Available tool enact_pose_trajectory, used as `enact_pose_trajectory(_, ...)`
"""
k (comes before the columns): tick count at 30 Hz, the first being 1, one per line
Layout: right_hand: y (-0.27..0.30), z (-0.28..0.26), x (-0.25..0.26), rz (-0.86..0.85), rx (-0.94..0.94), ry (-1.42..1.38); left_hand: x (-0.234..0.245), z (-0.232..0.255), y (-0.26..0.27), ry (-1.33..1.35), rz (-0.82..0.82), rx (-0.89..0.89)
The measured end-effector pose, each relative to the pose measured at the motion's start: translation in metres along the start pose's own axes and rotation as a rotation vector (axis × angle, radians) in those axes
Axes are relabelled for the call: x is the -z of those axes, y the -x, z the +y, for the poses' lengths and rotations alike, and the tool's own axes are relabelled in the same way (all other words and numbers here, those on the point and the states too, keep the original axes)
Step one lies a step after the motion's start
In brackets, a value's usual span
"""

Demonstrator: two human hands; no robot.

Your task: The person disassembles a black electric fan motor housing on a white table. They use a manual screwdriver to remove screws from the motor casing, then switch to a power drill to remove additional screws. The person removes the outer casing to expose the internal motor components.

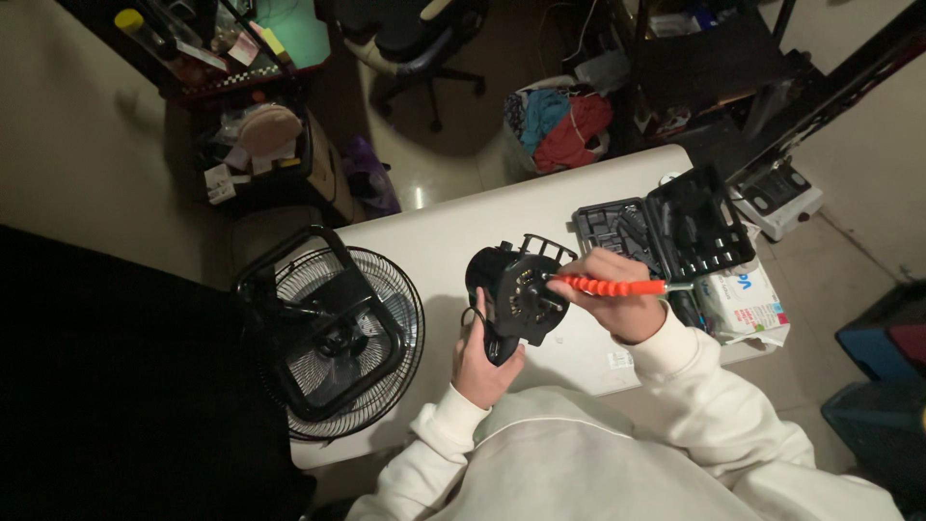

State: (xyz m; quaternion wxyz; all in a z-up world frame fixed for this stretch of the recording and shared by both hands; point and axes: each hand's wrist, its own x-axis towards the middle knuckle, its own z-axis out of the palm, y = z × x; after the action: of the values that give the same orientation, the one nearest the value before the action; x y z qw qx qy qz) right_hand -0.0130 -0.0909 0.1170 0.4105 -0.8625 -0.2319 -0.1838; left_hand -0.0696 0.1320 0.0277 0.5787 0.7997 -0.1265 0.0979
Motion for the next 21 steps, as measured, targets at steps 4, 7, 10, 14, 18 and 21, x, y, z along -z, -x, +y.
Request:
enact_pose_trajectory(4,0.004,0.003,-0.004,-0.009,-0.076,-0.094,0.001,-0.002,0.000,-0.049,0.005,-0.039)
enact_pose_trajectory(7,0.002,0.009,-0.005,-0.071,-0.085,-0.194,0.002,-0.003,-0.001,-0.039,0.003,-0.022)
enact_pose_trajectory(10,-0.003,0.013,-0.001,-0.122,0.023,-0.236,0.003,-0.002,-0.002,-0.041,0.000,0.027)
enact_pose_trajectory(14,-0.010,0.014,0.006,-0.185,0.091,-0.257,0.005,-0.001,-0.002,0.024,0.004,-0.017)
enact_pose_trajectory(18,-0.006,0.012,0.008,-0.161,0.105,-0.253,0.005,0.001,-0.004,0.005,0.018,-0.025)
enact_pose_trajectory(21,0.002,0.011,0.006,-0.105,-0.025,-0.130,0.007,0.001,-0.006,-0.004,0.028,-0.003)
